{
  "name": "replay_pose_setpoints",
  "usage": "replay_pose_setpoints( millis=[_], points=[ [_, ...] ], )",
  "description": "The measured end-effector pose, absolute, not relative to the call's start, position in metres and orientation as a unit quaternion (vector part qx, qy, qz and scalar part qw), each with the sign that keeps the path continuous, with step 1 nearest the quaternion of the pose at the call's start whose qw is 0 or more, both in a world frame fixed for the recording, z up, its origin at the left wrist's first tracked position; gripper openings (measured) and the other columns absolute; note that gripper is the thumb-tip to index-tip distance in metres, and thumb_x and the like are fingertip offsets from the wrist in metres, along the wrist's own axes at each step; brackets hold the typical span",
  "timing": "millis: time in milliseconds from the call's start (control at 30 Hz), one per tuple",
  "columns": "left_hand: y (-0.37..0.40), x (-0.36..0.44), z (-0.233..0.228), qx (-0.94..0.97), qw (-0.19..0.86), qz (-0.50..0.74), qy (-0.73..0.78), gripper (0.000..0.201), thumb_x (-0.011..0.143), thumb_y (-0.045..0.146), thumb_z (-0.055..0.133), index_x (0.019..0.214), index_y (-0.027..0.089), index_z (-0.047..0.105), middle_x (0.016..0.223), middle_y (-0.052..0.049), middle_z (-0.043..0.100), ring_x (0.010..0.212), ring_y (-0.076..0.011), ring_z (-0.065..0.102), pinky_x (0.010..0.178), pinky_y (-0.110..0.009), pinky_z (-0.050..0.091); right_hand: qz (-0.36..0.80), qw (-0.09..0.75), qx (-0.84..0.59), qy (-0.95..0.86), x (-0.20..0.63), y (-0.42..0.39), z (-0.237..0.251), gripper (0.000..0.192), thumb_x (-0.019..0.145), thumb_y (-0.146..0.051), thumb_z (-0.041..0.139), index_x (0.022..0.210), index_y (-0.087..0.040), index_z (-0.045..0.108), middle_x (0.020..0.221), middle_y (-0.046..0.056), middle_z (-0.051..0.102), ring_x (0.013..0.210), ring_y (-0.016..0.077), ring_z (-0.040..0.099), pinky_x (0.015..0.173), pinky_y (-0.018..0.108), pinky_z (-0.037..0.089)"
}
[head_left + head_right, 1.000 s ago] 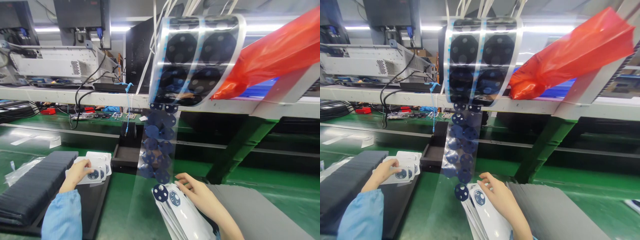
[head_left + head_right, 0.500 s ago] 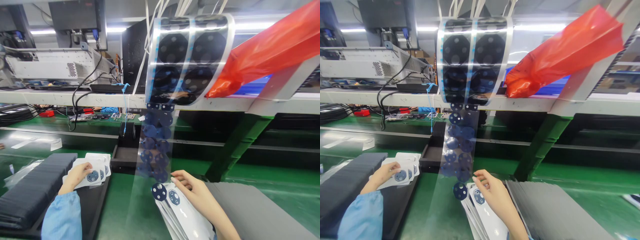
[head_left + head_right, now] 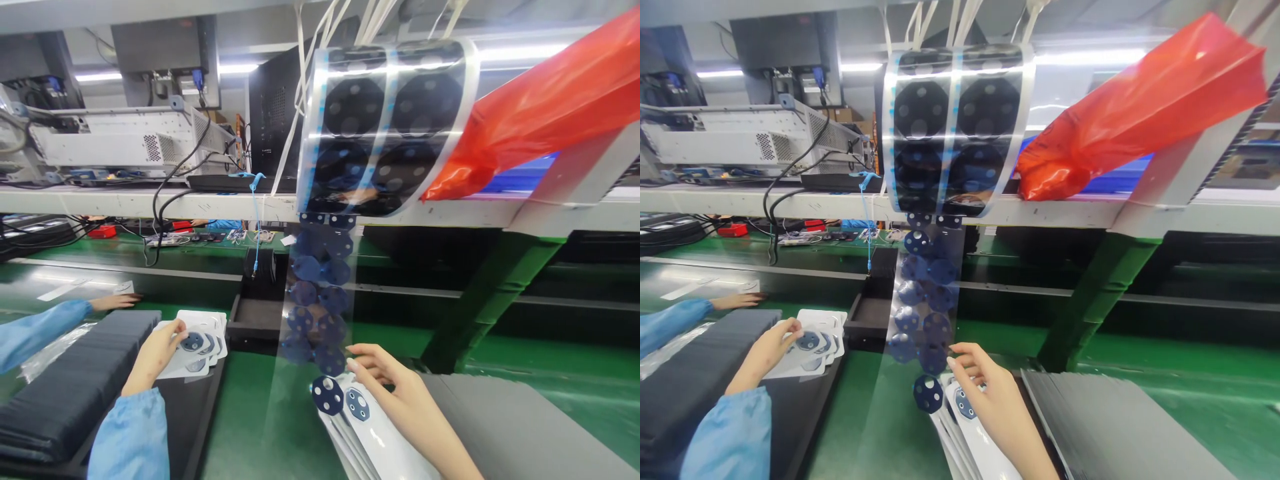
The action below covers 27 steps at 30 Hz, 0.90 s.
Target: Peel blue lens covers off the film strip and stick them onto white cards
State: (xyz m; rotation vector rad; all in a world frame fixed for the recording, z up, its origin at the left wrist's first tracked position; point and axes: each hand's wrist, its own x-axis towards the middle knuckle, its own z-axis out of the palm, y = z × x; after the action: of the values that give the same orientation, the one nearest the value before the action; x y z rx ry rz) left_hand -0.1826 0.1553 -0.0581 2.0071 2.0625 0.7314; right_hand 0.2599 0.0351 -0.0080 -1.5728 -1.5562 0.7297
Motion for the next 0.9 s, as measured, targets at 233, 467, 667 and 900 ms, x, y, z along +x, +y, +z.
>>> replay_pose_setpoints(
  millis=[233, 467, 667, 900],
  points=[
    [0.135, -0.154, -0.025, 0.611, 0.127, 0.372, 0.687, 0.033, 0.089, 0.045, 0.047, 0.115, 0.025, 0.050, 0.102, -0.009, 0.073, 0.089, -0.0305, 0.070, 0.084, -0.040, 0.050, 0.362, 0.409, -0.619, -0.565, 0.259, 0.032, -0.017, 0.082, 0.083, -0.066, 0.059, 0.143, -0.024, 0.024, 0.127, 0.017, 0.067, 0.095, 0.0265, 0.074, 0.083, 0.041, 0.059],
    [0.111, -0.076, -0.020, 0.619, 0.356, 0.403, 0.573, 0.040, 0.079, 0.051, 0.057, 0.096, 0.019, 0.073, 0.106, -0.010, 0.077, 0.075, -0.0254, 0.071, 0.061, -0.031, 0.053, 0.411, 0.342, -0.562, -0.631, 0.245, 0.018, -0.015, 0.096, 0.073, -0.023, 0.072, 0.155, -0.029, 0.022, 0.083, -0.002, 0.073, 0.117, 0.0266, 0.069, 0.109, 0.048, 0.046],
    [0.091, -0.021, -0.027, 0.642, 0.523, 0.334, 0.450, 0.044, 0.088, 0.053, 0.048, 0.090, 0.023, 0.080, 0.108, -0.009, 0.079, 0.097, -0.0297, 0.072, 0.075, -0.035, 0.056, 0.416, 0.400, -0.533, -0.619, 0.232, 0.024, -0.009, 0.037, 0.075, -0.023, 0.067, 0.112, -0.026, 0.069, 0.083, -0.001, 0.076, 0.080, 0.0219, 0.074, 0.082, 0.036, 0.058],
    [0.066, 0.006, -0.023, 0.573, 0.579, 0.410, 0.410, 0.033, 0.081, 0.053, 0.076, 0.077, 0.021, 0.079, 0.085, -0.004, 0.071, 0.086, -0.0225, 0.065, 0.081, -0.029, 0.050, 0.236, 0.483, -0.515, -0.668, 0.223, 0.019, -0.016, 0.014, 0.085, -0.023, 0.066, 0.092, -0.028, 0.077, 0.084, 0.002, 0.076, 0.074, 0.0202, 0.072, 0.072, 0.030, 0.059]
  ],
)
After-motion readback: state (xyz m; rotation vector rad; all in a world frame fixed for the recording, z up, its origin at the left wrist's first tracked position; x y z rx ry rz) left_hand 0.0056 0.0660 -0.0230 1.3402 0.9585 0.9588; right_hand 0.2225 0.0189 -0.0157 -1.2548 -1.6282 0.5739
